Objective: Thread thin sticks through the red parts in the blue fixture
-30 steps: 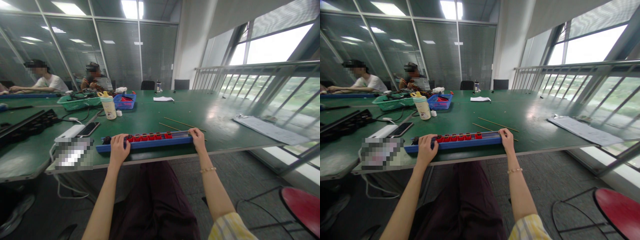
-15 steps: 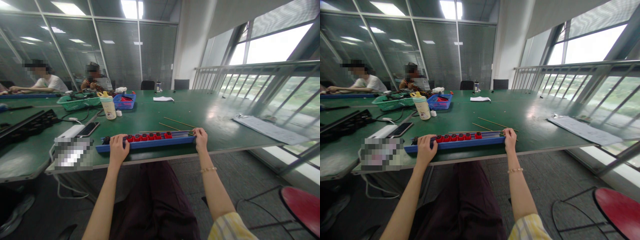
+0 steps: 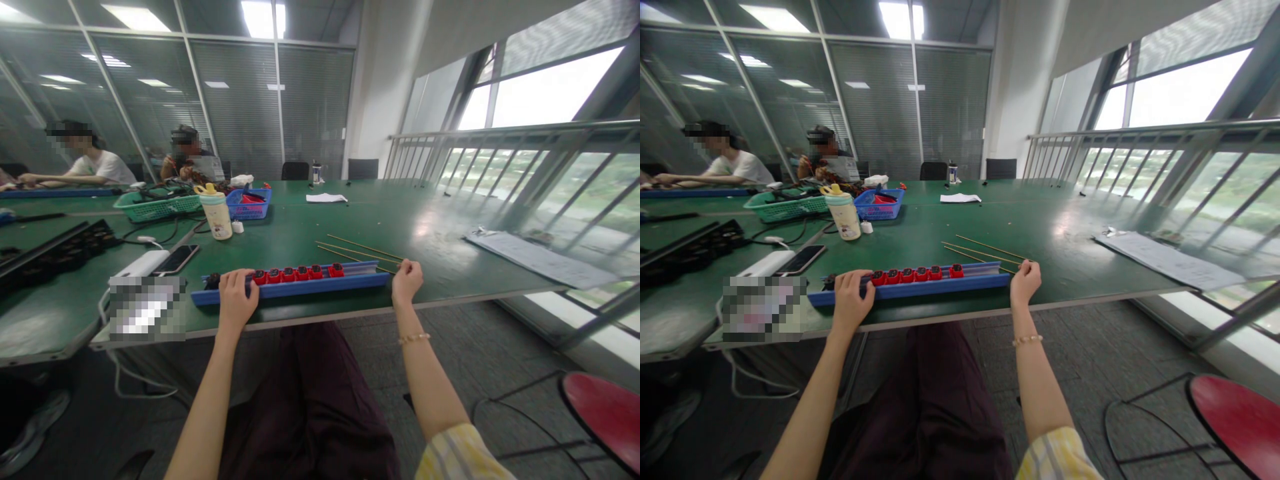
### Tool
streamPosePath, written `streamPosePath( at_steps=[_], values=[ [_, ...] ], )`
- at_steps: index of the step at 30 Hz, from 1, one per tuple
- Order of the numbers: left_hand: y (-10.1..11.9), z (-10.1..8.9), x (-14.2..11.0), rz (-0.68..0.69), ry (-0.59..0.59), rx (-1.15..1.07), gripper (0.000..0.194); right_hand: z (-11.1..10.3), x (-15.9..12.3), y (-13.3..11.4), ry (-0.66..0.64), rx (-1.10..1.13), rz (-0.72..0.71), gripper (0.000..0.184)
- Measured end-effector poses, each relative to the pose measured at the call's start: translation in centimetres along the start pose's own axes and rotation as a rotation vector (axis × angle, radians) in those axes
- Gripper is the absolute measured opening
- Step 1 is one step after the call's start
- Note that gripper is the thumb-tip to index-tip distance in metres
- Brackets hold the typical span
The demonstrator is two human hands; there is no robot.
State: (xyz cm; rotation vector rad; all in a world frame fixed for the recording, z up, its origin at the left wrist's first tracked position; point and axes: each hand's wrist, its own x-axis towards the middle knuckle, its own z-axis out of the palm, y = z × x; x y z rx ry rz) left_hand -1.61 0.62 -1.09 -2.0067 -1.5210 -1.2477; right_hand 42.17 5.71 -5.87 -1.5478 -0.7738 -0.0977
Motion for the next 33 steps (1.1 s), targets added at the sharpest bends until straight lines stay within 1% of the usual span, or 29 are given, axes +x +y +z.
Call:
streamPosePath(
  at_steps=[3, 6, 9, 14, 17, 19, 23, 25, 28, 33],
  values=[
    [0.0, 0.0, 0.0, 0.000, -0.001, -0.001, 0.023, 0.1, 0.0, 0.3, 0.028, -0.073, 0.056, 0.031],
    [0.0, 0.0, 0.0, 0.005, -0.001, 0.006, 0.023, 0.2, 0.1, 0.6, -0.020, -0.161, 0.072, 0.028],
    [-0.1, 0.0, 0.0, 0.012, -0.002, 0.017, 0.024, 0.0, 0.4, 1.0, -0.104, -0.267, 0.038, 0.024],
    [-0.3, 0.2, -0.1, 0.017, 0.002, 0.014, 0.023, -1.0, 1.4, 2.1, -0.299, -0.473, -0.096, 0.019],
    [-0.5, 0.2, -0.1, 0.026, 0.012, 0.014, 0.023, -1.2, 1.8, 2.4, -0.363, -0.588, -0.109, 0.021],
    [-0.5, 0.3, -0.1, 0.028, 0.015, 0.013, 0.023, -1.1, 1.8, 2.3, -0.388, -0.614, -0.118, 0.023],
    [-0.6, 0.3, -0.1, 0.036, 0.014, 0.016, 0.024, -1.1, 1.4, 2.0, -0.382, -0.638, -0.128, 0.027],
    [-0.6, 0.3, -0.1, 0.037, 0.013, 0.020, 0.023, -1.1, 1.1, 1.7, -0.389, -0.674, -0.144, 0.032],
    [-0.6, 0.3, -0.1, 0.040, 0.012, 0.029, 0.023, -1.1, 0.6, 1.3, -0.419, -0.763, -0.183, 0.038],
    [-0.6, 0.3, -0.1, 0.040, 0.011, 0.024, 0.023, -1.0, -0.2, 0.5, -0.454, -0.916, -0.239, 0.044]
  ],
)
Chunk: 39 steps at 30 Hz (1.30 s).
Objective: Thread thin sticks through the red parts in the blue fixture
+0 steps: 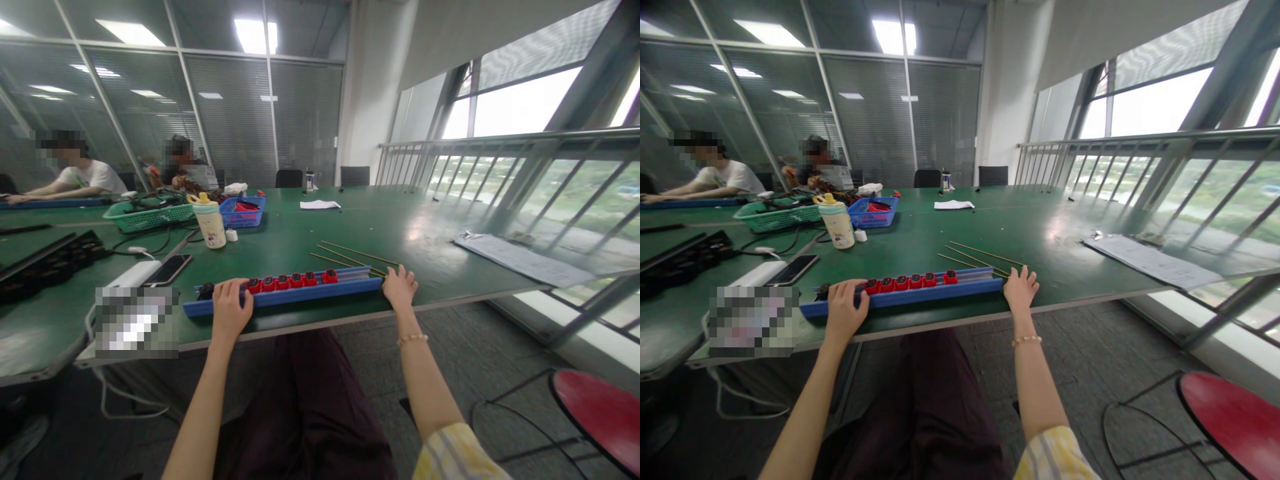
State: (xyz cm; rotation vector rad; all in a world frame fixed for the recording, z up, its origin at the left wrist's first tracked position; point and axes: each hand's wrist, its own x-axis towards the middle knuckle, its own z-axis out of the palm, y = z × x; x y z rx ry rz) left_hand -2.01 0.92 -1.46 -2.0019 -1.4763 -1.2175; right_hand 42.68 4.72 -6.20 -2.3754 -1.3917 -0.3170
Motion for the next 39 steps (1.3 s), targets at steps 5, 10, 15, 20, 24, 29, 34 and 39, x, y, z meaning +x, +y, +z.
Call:
streamPosePath(
  at_steps=[5, 10, 15, 20, 24, 29, 34, 39],
  values=[
    [0.0, 0.0, 0.1, 0.004, -0.008, 0.000, 0.023, -0.8, 0.4, 0.1, -0.091, -0.086, -0.074, 0.042],
    [0.0, 0.1, 0.1, 0.011, -0.007, 0.004, 0.023, -1.8, 3.1, 1.5, -0.188, -0.127, -0.191, 0.034],
    [0.0, 0.1, 0.0, 0.003, -0.010, 0.001, 0.022, -1.5, 5.3, 2.3, -0.186, -0.113, -0.236, 0.034],
    [0.2, 0.0, 0.1, -0.003, -0.016, 0.009, 0.022, 0.0, 4.9, 2.2, -0.032, -0.085, -0.169, 0.031],
    [0.3, -0.1, 0.1, -0.015, -0.014, -0.005, 0.023, 0.5, 4.6, 2.1, 0.010, -0.069, -0.130, 0.031],
    [0.4, -0.2, 0.1, -0.035, -0.028, -0.019, 0.023, 1.0, 4.8, 2.4, -0.052, 0.008, -0.187, 0.035],
    [0.3, -0.1, 0.1, -0.032, -0.035, -0.015, 0.023, 1.3, 5.3, 2.6, -0.133, 0.031, -0.181, 0.044],
    [0.3, 0.0, 0.0, -0.035, -0.029, -0.012, 0.024, 1.1, 5.6, 2.7, -0.152, 0.029, -0.205, 0.037]
  ],
)
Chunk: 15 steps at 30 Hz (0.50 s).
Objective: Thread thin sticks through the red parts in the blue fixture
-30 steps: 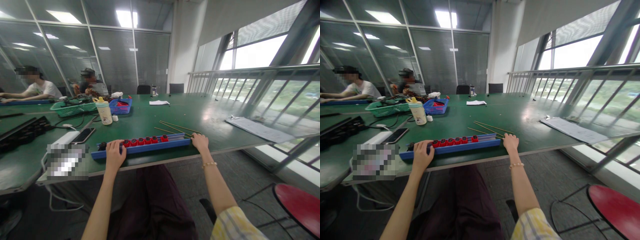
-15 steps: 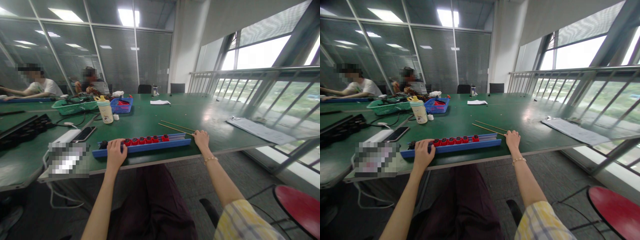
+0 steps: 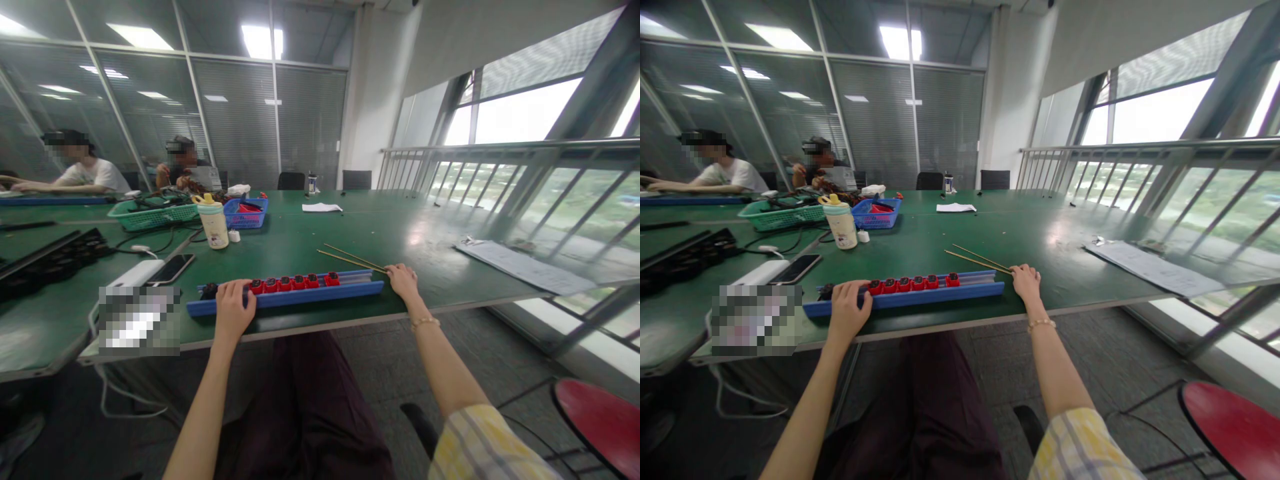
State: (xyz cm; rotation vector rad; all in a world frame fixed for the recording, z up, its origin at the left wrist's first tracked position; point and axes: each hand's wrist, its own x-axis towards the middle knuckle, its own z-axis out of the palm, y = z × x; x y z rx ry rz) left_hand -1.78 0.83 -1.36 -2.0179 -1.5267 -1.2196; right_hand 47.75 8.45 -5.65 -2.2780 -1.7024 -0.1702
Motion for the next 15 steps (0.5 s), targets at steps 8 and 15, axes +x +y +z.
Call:
streamPosePath(
  at_steps=[8, 15],
  values=[
    [0.06, -0.06, 0.00, 0.006, -0.003, 0.004, 0.024, -0.16, -0.01, -0.02, -0.011, 0.068, 0.011, 0.032],
    [-0.14, 0.08, -0.06, 0.009, -0.005, 0.004, 0.024, 0.06, -0.08, -0.03, -0.015, 0.044, 0.030, 0.034]
  ],
)
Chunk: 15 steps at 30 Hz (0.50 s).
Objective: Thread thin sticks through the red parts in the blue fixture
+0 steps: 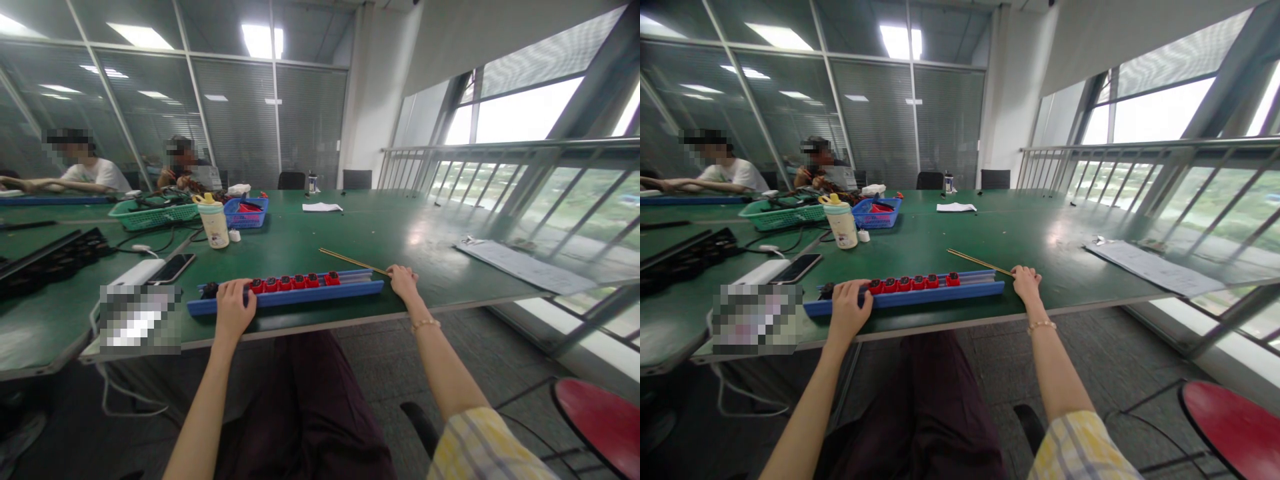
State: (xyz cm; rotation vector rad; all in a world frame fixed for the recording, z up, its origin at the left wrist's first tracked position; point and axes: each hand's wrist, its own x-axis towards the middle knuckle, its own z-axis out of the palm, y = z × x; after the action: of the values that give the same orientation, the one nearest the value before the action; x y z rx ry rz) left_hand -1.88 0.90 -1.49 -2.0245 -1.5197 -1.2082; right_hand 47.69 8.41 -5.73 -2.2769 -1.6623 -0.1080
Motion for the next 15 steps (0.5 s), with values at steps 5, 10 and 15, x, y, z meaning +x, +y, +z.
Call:
streamPosePath(
  at_steps=[5, 10, 15],
  values=[
    [-0.01, 0.00, 0.02, -0.002, -0.002, -0.003, 0.023, 0.20, 0.05, 0.00, -0.005, -0.050, 0.015, 0.034],
    [-0.01, 0.01, 0.01, -0.001, -0.001, 0.003, 0.024, 0.37, -0.16, -0.10, 0.042, -0.088, 0.005, 0.034],
    [0.06, 0.00, 0.02, -0.013, -0.006, -0.007, 0.023, 0.22, -0.17, -0.18, 0.005, -0.064, 0.003, 0.032]
  ],
)
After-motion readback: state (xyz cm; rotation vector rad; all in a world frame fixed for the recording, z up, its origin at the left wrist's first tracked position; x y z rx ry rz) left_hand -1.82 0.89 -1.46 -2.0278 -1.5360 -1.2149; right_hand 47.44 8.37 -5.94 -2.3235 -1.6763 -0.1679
